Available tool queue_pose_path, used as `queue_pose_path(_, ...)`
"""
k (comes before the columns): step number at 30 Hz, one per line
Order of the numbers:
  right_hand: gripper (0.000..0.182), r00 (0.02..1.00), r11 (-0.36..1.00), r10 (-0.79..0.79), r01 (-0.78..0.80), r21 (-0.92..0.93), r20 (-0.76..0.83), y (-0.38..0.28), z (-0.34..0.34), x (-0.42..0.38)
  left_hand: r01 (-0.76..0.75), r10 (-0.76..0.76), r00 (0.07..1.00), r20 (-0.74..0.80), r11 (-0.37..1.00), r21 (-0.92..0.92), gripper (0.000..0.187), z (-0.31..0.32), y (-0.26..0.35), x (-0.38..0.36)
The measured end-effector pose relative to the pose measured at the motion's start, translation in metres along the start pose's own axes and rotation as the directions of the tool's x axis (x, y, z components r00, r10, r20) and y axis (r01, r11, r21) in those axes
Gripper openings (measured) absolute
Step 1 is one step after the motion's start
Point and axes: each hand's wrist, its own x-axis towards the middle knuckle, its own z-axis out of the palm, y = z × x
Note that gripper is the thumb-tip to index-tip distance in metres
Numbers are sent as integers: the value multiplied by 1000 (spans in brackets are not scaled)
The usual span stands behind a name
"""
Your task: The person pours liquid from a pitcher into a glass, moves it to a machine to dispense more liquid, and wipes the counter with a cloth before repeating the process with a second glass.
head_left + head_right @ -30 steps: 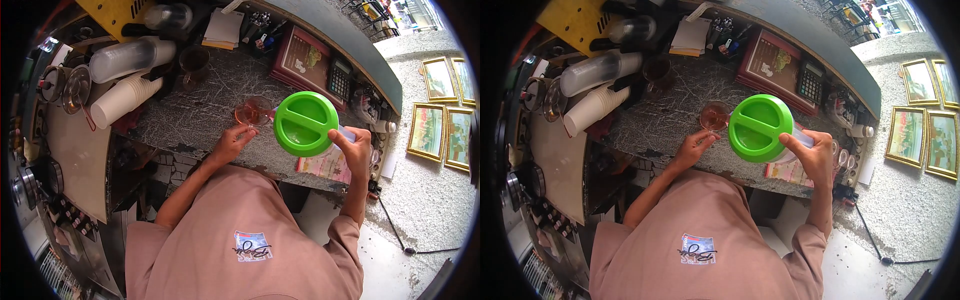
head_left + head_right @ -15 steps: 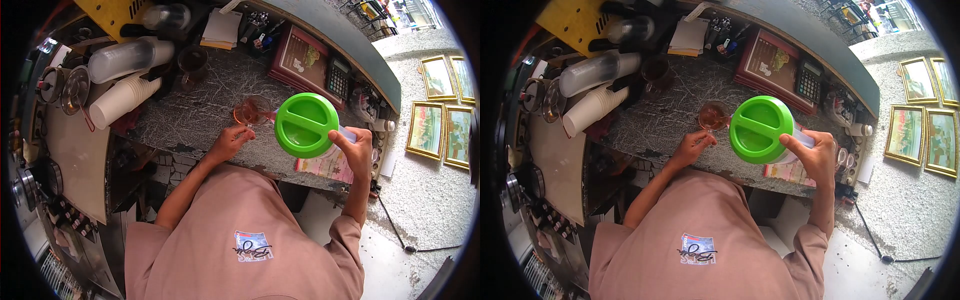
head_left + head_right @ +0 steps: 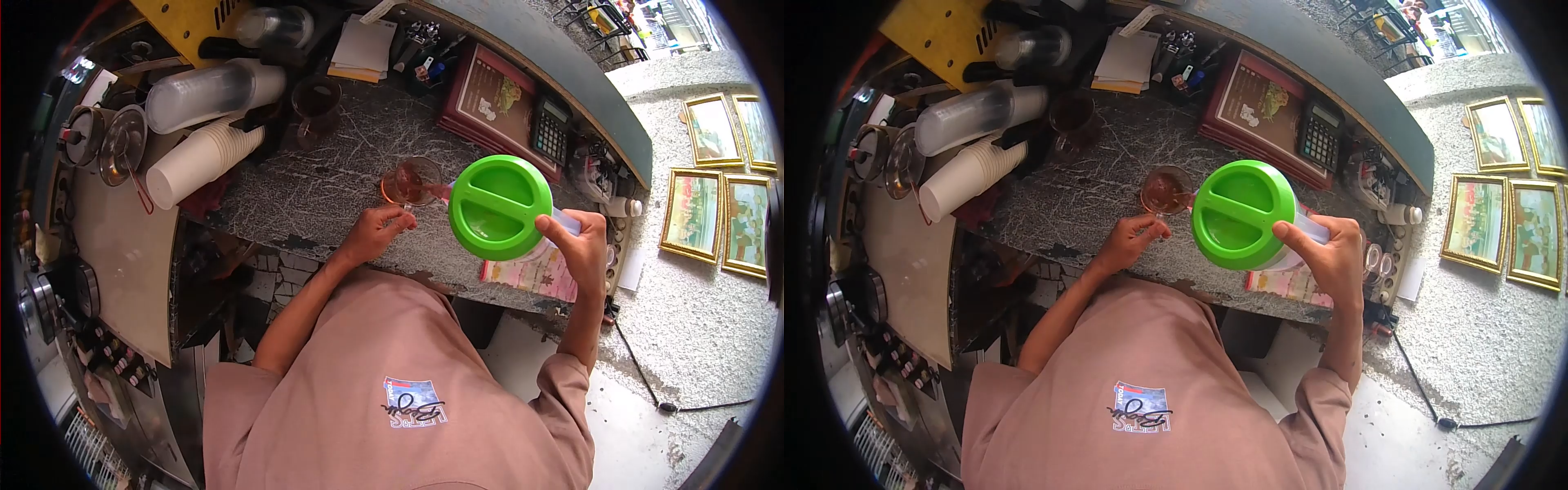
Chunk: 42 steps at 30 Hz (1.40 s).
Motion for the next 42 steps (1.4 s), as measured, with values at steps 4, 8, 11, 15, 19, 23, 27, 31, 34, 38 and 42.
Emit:
queue_pose_path(4, 43, 1000, 1000, -14, 15, 13, -8, -1, 0, 0, -12, 12, 1000, 2, 1000, -8, 34, 0, -2, 0)
queue_pose_path(8, 44, 1000, 1000, 0, 0, -5, 10, -5, -1, -1, -18, 18, 1000, 1, 1000, -4, 31, 0, -8, 0)
queue_pose_path(11, 43, 1000, 1000, 10, -10, -11, 10, -7, -2, -2, -34, 34, 999, 2, 999, -10, 30, 0, -5, 2)
queue_pose_path(15, 42, 1000, 1000, 4, -4, -8, 13, -11, -3, -3, -40, 40, 999, 11, 999, -23, 30, -1, -5, 2)
queue_pose_path(19, 42, 999, 999, 31, -31, -16, 35, -15, -5, -2, -23, 24, 1000, 12, 999, -34, 30, -2, -5, 3)
queue_pose_path(23, 42, 998, 999, 38, -37, -29, 44, -20, -7, -3, -38, 39, 999, 12, 999, -20, 29, -1, -6, 2)
queue_pose_path(27, 42, 997, 998, 56, -54, -40, 61, -27, -8, -3, 16, -14, 999, 42, 999, -44, 30, -2, -4, 2)
queue_pose_path(31, 43, 997, 997, 50, -47, -57, 50, -24, -10, -1, 18, -17, 999, 42, 999, -30, 31, -3, -2, 3)
queue_pose_path(34, 43, 997, 997, 49, -46, -65, 53, -23, -11, -1, 20, -18, 999, 45, 999, -45, 32, -2, -3, 3)
queue_pose_path(38, 44, 995, 996, 57, -51, -69, 78, -28, -13, -1, 21, -19, 999, 40, 999, -49, 32, -2, -2, 2)
queue_pose_path(42, 44, 995, 996, 56, -51, -69, 79, -30, -13, 0, -29, 29, 1000, 0, 999, -42, 30, 0, -5, 2)
